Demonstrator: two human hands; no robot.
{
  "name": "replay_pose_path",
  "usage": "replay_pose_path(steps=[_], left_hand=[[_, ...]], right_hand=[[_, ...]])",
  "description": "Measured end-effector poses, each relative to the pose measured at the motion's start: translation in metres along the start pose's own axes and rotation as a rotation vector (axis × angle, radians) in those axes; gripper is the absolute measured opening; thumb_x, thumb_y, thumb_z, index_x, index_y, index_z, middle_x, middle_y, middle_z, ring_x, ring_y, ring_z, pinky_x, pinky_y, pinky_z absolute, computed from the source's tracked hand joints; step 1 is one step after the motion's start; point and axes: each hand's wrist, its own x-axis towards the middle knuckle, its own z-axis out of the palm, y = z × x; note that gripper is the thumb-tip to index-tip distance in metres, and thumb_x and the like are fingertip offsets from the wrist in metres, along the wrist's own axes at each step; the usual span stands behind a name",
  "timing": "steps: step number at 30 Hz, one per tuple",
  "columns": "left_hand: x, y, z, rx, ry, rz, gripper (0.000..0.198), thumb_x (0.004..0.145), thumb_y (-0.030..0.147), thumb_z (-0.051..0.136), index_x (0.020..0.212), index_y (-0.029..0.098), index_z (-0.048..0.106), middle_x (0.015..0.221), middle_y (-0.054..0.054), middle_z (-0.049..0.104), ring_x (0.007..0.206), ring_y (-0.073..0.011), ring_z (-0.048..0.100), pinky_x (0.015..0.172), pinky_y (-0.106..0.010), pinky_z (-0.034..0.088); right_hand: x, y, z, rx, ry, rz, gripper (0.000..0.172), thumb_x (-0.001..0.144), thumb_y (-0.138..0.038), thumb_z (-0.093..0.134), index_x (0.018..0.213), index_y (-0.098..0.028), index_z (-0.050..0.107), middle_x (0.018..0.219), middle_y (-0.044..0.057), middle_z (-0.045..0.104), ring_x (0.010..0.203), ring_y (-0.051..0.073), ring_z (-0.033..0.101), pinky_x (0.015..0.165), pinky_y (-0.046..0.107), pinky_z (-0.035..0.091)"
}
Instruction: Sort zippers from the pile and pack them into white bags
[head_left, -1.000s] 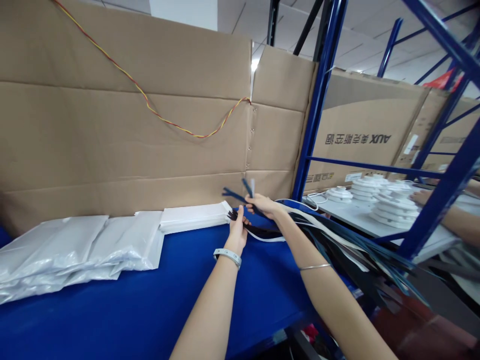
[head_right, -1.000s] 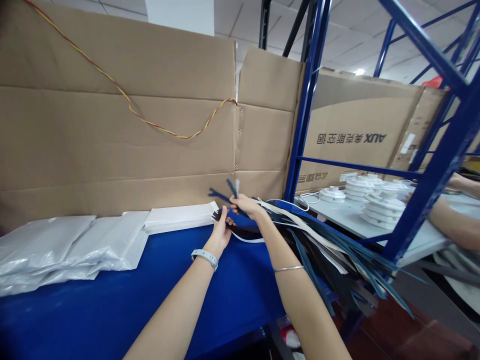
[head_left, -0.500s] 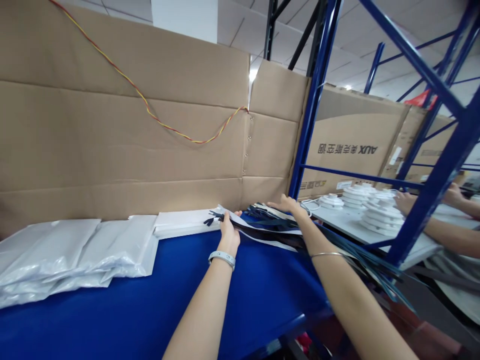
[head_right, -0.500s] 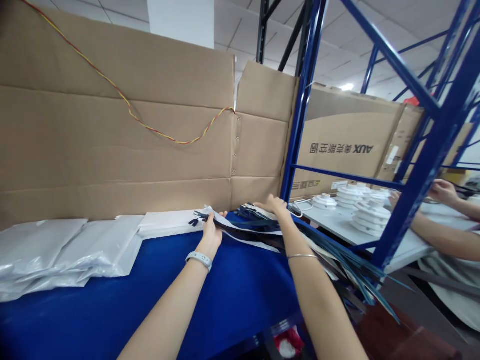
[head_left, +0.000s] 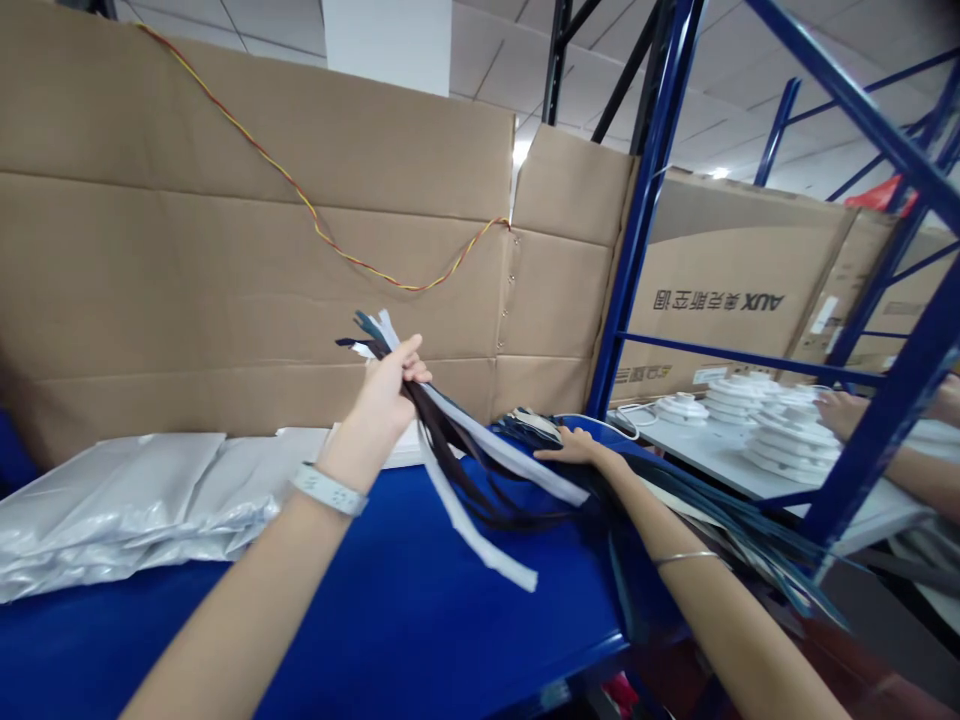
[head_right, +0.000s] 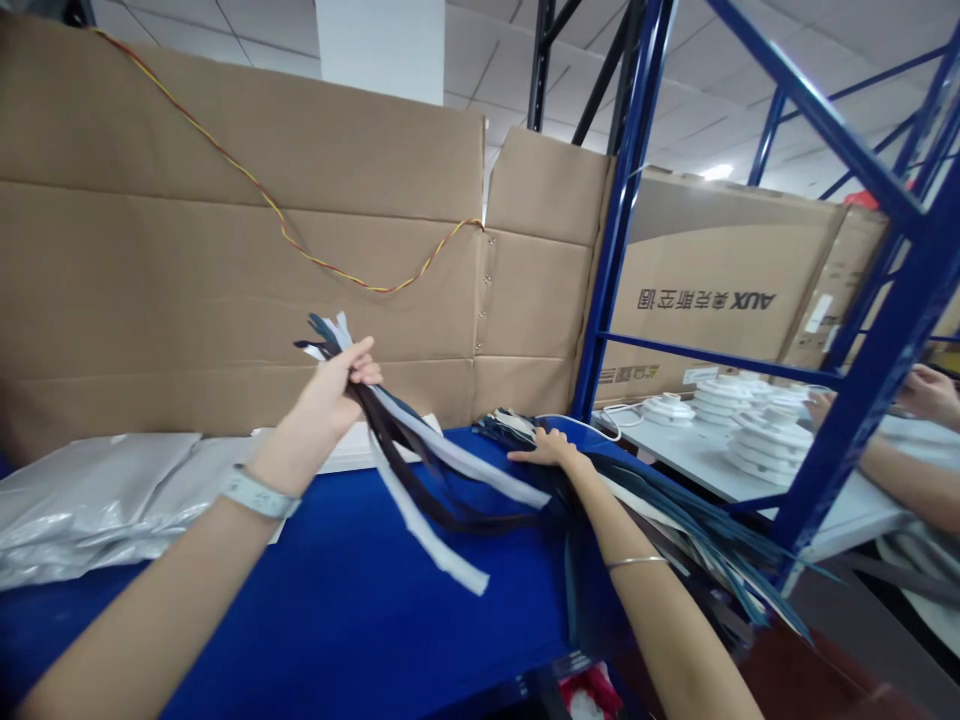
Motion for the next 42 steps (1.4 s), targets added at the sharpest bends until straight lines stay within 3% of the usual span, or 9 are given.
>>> replay_pose_path(steps=[7,13,15,19,23,27,34,39,42], left_hand=[[-0.041,0.074,-0.008,0.028,-0.087,0.013,0.027,0.083,0.003,0.047,0.064,0.019,0.036,0.049,0.008,0.026,0.034,-0.0021,0.028,0.033,-0.014,0.026],[-0.058,0.085,-0.003,-0.023,-0.100,-0.025,0.027,0.087,0.007,0.044,0.065,0.019,0.035,0.051,0.008,0.024,0.032,-0.0018,0.024,0.030,-0.013,0.020],[-0.060,0.081,0.002,-0.028,-0.100,-0.017,0.027,0.088,0.008,0.044,0.065,0.019,0.035,0.051,0.008,0.024,0.032,-0.0012,0.023,0.030,-0.013,0.019],[-0.059,0.065,0.011,-0.027,-0.099,0.088,0.033,0.088,0.010,0.045,0.060,0.018,0.030,0.049,0.008,0.023,0.032,-0.0003,0.023,0.032,-0.013,0.020],[-0.054,0.057,0.010,-0.031,-0.012,0.220,0.035,0.087,0.011,0.046,0.058,0.018,0.028,0.048,0.009,0.022,0.031,-0.0006,0.023,0.033,-0.013,0.021],[-0.054,0.074,-0.016,-0.027,0.057,0.265,0.030,0.090,0.016,0.045,0.061,0.017,0.037,0.046,0.009,0.024,0.031,-0.0020,0.024,0.033,-0.015,0.022],[-0.073,0.070,-0.108,0.211,0.102,0.197,0.017,0.084,0.022,0.056,0.068,0.016,0.053,0.056,0.000,0.054,0.064,-0.0128,0.061,0.068,-0.025,0.050],[-0.084,0.037,-0.153,0.651,0.091,-0.122,0.028,0.071,0.024,0.071,0.098,0.018,0.065,0.107,-0.013,0.064,0.104,-0.0263,0.057,0.092,-0.041,0.043],[-0.085,0.033,-0.160,0.887,0.109,-0.045,0.052,0.062,0.020,0.077,0.111,0.025,0.061,0.125,-0.012,0.055,0.120,-0.0287,0.045,0.103,-0.044,0.030]], right_hand=[[-0.016,-0.030,0.017,-0.043,-0.051,-0.102,0.078,0.073,-0.058,0.057,0.137,-0.021,0.031,0.130,0.020,0.041,0.122,0.037,0.037,0.093,0.052,0.028],[-0.051,-0.085,-0.017,0.083,0.034,-0.204,0.090,0.069,-0.059,0.061,0.141,-0.018,0.026,0.135,0.023,0.035,0.125,0.042,0.031,0.096,0.059,0.023],[-0.082,-0.126,-0.040,0.422,0.036,-0.482,0.082,0.076,-0.060,0.054,0.141,-0.020,0.024,0.138,0.018,0.035,0.127,0.034,0.031,0.101,0.052,0.023],[-0.163,-0.217,-0.071,1.223,-0.506,-0.949,0.071,0.081,-0.061,0.047,0.137,-0.022,0.031,0.119,0.011,0.056,0.112,0.023,0.050,0.096,0.041,0.037],[-0.204,-0.265,-0.064,1.463,-0.917,-0.872,0.050,0.075,-0.040,0.066,0.117,-0.017,0.051,0.066,-0.001,0.058,0.061,0.013,0.057,0.071,0.034,0.048],[-0.179,-0.248,-0.053,1.248,-0.975,-0.815,0.027,0.075,-0.030,0.066,0.097,-0.015,0.059,0.047,-0.010,0.035,0.040,0.005,0.037,0.054,0.025,0.043],[-0.104,-0.174,-0.084,0.558,-0.661,-0.757,0.033,0.075,-0.044,0.061,0.086,-0.013,0.066,0.053,-0.004,0.044,0.046,0.006,0.039,0.045,0.020,0.035],[-0.076,-0.144,-0.071,0.166,-0.544,-0.651,0.034,0.063,-0.042,0.068,0.085,-0.015,0.069,0.065,0.004,0.060,0.057,0.016,0.055,0.055,0.027,0.042],[-0.072,-0.141,-0.055,0.012,-0.400,-0.598,0.066,0.045,-0.038,0.080,0.105,-0.018,0.065,0.099,0.011,0.064,0.089,0.029,0.058,0.075,0.034,0.044]])
